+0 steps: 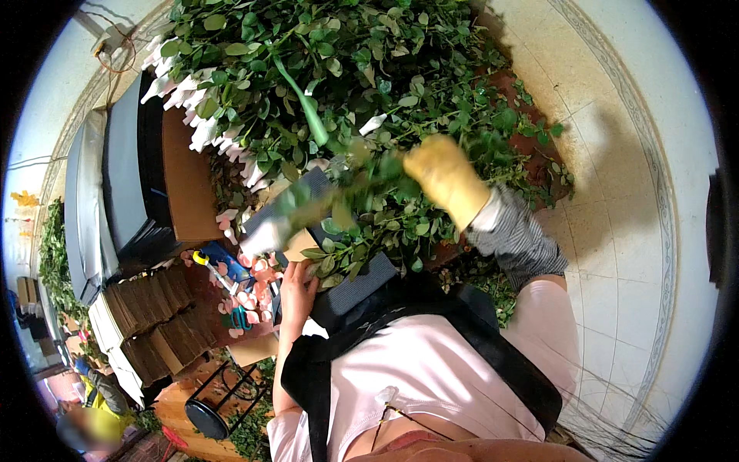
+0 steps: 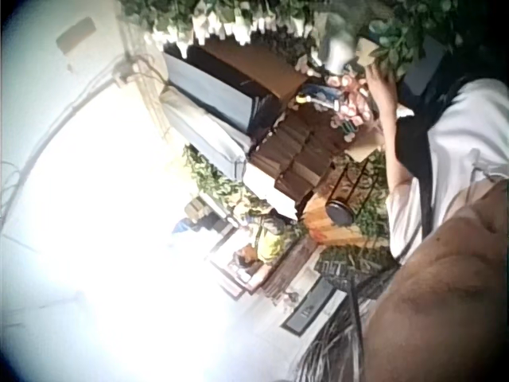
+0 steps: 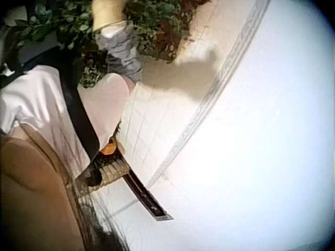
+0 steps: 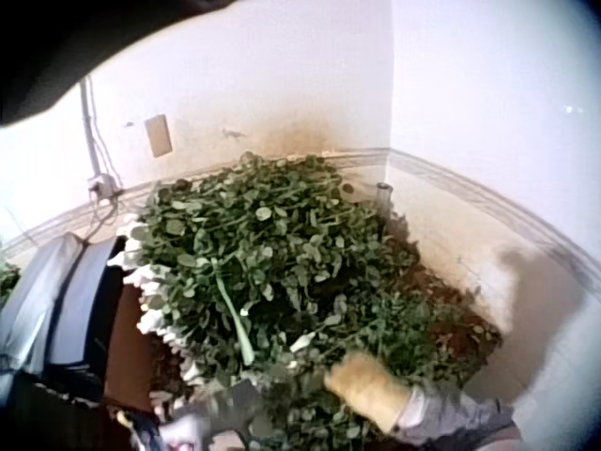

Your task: The person arranges artificial pink flowers into a black foam block. They pick up individual flower stems from a pile, insert them into the foam, and adjust their positions. The person also uses a stapler to secure the arrangement and places the finished block into a cardboard box.

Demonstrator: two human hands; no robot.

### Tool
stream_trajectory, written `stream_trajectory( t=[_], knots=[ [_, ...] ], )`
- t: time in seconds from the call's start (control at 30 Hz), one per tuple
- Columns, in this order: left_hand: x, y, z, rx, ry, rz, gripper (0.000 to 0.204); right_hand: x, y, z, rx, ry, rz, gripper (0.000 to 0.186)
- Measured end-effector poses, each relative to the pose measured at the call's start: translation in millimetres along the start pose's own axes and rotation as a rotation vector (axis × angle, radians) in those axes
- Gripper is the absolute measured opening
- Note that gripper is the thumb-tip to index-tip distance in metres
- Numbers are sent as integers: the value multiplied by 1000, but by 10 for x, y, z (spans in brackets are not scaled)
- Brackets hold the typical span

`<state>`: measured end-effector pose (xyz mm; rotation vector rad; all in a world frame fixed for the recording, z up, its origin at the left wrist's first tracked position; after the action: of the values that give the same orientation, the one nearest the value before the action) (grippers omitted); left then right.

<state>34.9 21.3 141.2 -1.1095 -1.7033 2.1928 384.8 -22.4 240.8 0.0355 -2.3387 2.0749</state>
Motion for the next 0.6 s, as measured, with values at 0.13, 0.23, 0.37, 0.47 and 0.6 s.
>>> stream_trajectory(
  t=[0.13,0.23,0.37,0.47,0.6],
  knots=[
    [61,84,32,-26,92,-233,29,435,1249,286,588,135,71,15],
    [-134,-35,-25,-43,225,-411,28,507,1656,433,672,199,11,18],
    [-153,-135,-121,-145,308,-388,31,379,1580,467,613,177,-234,31],
    [16,-18,-149,-37,194,-126,31,30,1238,322,751,82,-803,67],
    [22,-4,-120,-51,189,-156,44,-161,719,-288,661,228,-1326,71]
  ],
)
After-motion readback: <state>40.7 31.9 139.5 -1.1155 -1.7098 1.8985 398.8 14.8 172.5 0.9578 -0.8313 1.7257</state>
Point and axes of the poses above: each hand's wrist, its own z-axis away from the middle knuckle, its own y-axis out of the palm, x = y × z, the point moved 6 cm from there along -z, towards the middle knuckle, and after that the axes turned 11 degrees about -z, right-handed, at the moved point
